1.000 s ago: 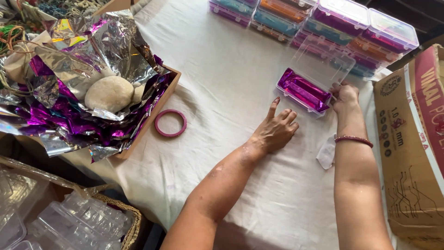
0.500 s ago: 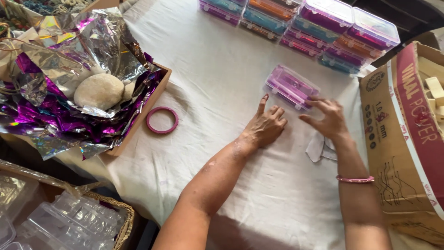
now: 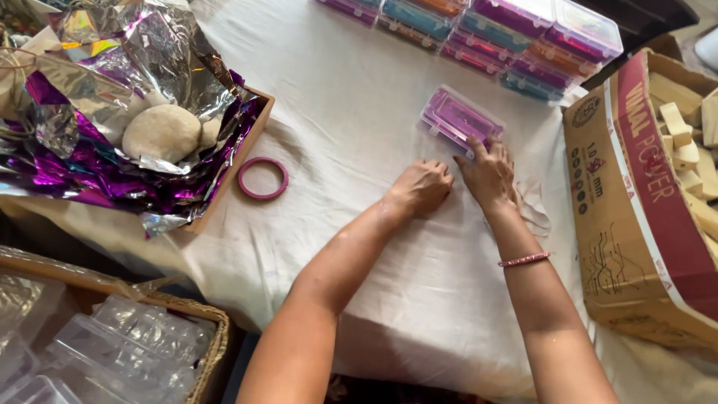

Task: Cleaning and polishing wooden blocks and packaging them into purple foil wraps.

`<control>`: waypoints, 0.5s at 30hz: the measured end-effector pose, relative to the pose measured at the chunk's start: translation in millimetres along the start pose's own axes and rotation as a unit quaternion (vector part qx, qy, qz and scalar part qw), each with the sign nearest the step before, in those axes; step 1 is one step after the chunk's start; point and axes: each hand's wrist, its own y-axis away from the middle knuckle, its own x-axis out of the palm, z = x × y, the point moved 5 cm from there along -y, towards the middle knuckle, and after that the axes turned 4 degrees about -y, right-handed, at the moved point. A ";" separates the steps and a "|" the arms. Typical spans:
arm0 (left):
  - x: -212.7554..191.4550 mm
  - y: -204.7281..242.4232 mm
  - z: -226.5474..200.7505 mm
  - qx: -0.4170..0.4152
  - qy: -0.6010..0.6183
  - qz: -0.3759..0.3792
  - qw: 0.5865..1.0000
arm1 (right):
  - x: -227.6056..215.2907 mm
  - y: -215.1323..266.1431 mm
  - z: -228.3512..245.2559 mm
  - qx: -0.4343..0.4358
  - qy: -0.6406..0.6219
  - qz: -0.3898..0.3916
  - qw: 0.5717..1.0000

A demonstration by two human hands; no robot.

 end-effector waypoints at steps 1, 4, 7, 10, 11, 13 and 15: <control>-10.9 -0.5 3.0 0.005 0.001 0.000 1.000 | 1.7 1.2 -2.1 0.004 0.003 -0.001 1.000; -30.3 -2.0 11.9 0.039 0.012 0.052 0.998 | 3.7 0.4 -7.9 -0.020 -0.021 -0.052 0.998; -32.7 4.6 23.7 0.093 0.014 0.089 0.992 | 20.3 -7.4 -15.2 -0.052 -0.080 -0.080 0.992; -38.5 17.3 25.1 0.103 0.068 0.037 0.992 | 33.9 -9.6 -26.2 -0.022 -0.121 -0.092 0.988; -42.8 20.6 25.2 0.096 0.072 0.030 0.992 | 30.5 -15.4 -24.5 -0.018 -0.134 -0.090 0.987; -47.1 24.5 28.3 0.084 0.072 0.022 0.994 | 28.5 -29.9 -14.7 -0.020 -0.152 -0.090 0.984; -47.0 26.1 29.0 0.080 0.108 -0.008 0.991 | 26.3 -40.8 0.8 -0.065 -0.156 -0.121 0.978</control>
